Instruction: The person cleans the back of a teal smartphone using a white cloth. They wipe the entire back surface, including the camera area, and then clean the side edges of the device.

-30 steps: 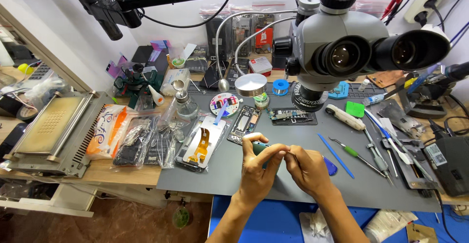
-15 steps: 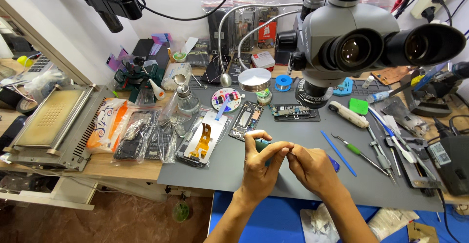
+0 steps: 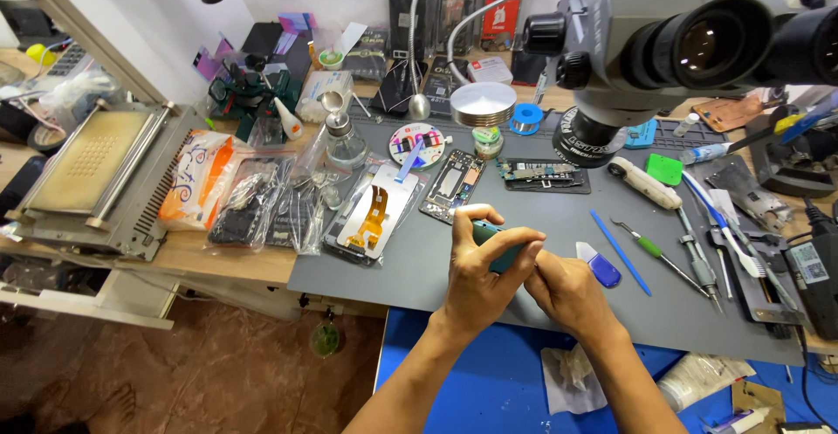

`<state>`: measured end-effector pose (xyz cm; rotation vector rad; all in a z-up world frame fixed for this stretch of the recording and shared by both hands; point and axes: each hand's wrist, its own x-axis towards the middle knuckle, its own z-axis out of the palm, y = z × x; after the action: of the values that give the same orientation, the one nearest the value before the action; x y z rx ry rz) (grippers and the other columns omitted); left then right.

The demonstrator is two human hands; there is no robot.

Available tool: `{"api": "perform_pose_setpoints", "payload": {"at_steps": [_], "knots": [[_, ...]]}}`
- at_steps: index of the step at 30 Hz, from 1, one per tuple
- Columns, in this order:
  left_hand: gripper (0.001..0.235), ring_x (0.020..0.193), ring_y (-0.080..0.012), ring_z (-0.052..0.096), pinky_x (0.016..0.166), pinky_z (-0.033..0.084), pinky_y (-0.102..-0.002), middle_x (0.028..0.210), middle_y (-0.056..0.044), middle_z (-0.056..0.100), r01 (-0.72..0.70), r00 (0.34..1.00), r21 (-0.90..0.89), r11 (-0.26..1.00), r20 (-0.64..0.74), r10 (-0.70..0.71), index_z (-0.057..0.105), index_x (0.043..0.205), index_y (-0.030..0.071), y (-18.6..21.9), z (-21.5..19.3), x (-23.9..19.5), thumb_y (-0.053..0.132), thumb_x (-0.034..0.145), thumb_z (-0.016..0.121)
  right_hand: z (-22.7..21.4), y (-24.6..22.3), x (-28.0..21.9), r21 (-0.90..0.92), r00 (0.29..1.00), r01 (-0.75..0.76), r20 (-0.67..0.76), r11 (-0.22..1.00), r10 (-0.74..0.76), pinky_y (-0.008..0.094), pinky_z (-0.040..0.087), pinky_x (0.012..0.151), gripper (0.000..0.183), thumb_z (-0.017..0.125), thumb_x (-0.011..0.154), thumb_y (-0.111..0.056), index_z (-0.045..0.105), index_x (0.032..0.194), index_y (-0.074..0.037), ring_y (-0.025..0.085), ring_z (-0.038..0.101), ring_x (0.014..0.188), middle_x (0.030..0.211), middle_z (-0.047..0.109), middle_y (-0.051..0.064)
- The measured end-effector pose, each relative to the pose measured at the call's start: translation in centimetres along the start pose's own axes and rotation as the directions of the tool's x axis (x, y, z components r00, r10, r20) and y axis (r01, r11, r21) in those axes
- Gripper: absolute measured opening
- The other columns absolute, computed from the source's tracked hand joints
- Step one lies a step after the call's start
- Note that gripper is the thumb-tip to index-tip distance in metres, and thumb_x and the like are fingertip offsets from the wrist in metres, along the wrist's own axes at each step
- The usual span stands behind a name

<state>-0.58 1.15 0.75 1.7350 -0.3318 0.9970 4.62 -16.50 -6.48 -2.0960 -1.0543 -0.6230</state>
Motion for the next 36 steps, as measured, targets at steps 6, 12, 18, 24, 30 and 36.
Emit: {"api": "perform_pose_setpoints", "payload": {"at_steps": [6, 12, 18, 24, 30, 36], "knots": [[0.011, 0.112, -0.0225, 0.057, 0.105, 0.048, -0.037, 0.107, -0.002, 0.044, -0.01, 1.0, -0.003, 1.0, -0.022, 0.01, 0.079, 0.109, 0.024, 0.0, 0.1, 0.0, 0.023, 0.098, 0.076, 0.2, -1.1, -0.3, 0.043, 0.998, -0.059, 0.029, 0.997, 0.058, 0.04, 0.049, 0.044, 0.03, 0.062, 0.101, -0.02, 0.053, 0.073, -0.014, 0.039, 0.061, 0.05, 0.054, 0.054, 0.011], [0.011, 0.108, -0.0215, 0.057, 0.104, 0.048, -0.035, 0.103, -0.001, 0.047, -0.062, 0.998, -0.016, 0.998, 0.005, 0.062, 0.079, 0.109, 0.022, -0.3, -0.3, -0.2, 0.021, 0.099, 0.076, -0.6, -1.8, 0.6, 0.013, 0.998, -0.059, -0.005, 0.998, 0.06, 0.044, 0.051, 0.047, 0.025, 0.063, 0.102, -0.022, 0.059, 0.078, -0.015, 0.038, 0.064, 0.053, 0.055, 0.057, 0.011], [0.023, 0.116, -0.022, 0.053, 0.111, 0.044, -0.039, 0.11, -0.001, 0.045, -0.004, 0.99, -0.055, 0.998, 0.142, 0.012, 0.076, 0.124, 0.021, 0.2, -1.5, 0.5, 0.022, 0.109, 0.059, -2.6, -2.4, 3.8, -0.041, 0.999, -0.001, -0.054, 0.999, -0.002, 0.041, 0.054, 0.053, 0.021, 0.057, 0.105, -0.025, 0.056, 0.088, -0.014, 0.034, 0.066, 0.056, 0.061, 0.059, 0.01], [0.036, 0.121, -0.0253, 0.053, 0.111, 0.042, -0.042, 0.116, -0.007, 0.047, 0.078, 0.977, -0.131, 0.988, 0.207, -0.05, 0.063, 0.144, 0.013, -0.4, -2.1, 0.4, 0.013, 0.109, 0.056, -3.0, -3.3, 4.3, 0.001, 0.997, -0.035, -0.068, 0.999, 0.035, 0.04, 0.054, 0.051, 0.016, 0.054, 0.107, -0.02, 0.057, 0.092, -0.015, 0.035, 0.067, 0.056, 0.062, 0.058, 0.01], [0.026, 0.112, -0.0261, 0.058, 0.103, 0.045, -0.039, 0.111, -0.008, 0.056, 0.09, 0.98, -0.164, 0.982, 0.188, -0.059, 0.066, 0.132, 0.008, -0.2, -2.3, 0.9, 0.014, 0.108, 0.059, -2.8, -3.2, 4.0, -0.066, 0.992, -0.071, -0.11, 0.995, 0.064, 0.036, 0.055, 0.054, 0.016, 0.054, 0.109, -0.025, 0.06, 0.096, -0.018, 0.03, 0.065, 0.055, 0.064, 0.057, 0.005], [0.022, 0.104, -0.025, 0.063, 0.095, 0.047, -0.038, 0.107, -0.008, 0.061, 0.119, 0.986, -0.132, 0.984, 0.129, -0.102, 0.068, 0.127, 0.007, 0.2, -2.0, 1.2, 0.014, 0.106, 0.064, -2.6, -3.4, 3.8, -0.187, 0.987, -0.071, -0.156, 0.98, 0.042, 0.036, 0.055, 0.056, 0.018, 0.057, 0.108, -0.031, 0.063, 0.096, -0.02, 0.027, 0.066, 0.058, 0.068, 0.059, 0.002]]}}
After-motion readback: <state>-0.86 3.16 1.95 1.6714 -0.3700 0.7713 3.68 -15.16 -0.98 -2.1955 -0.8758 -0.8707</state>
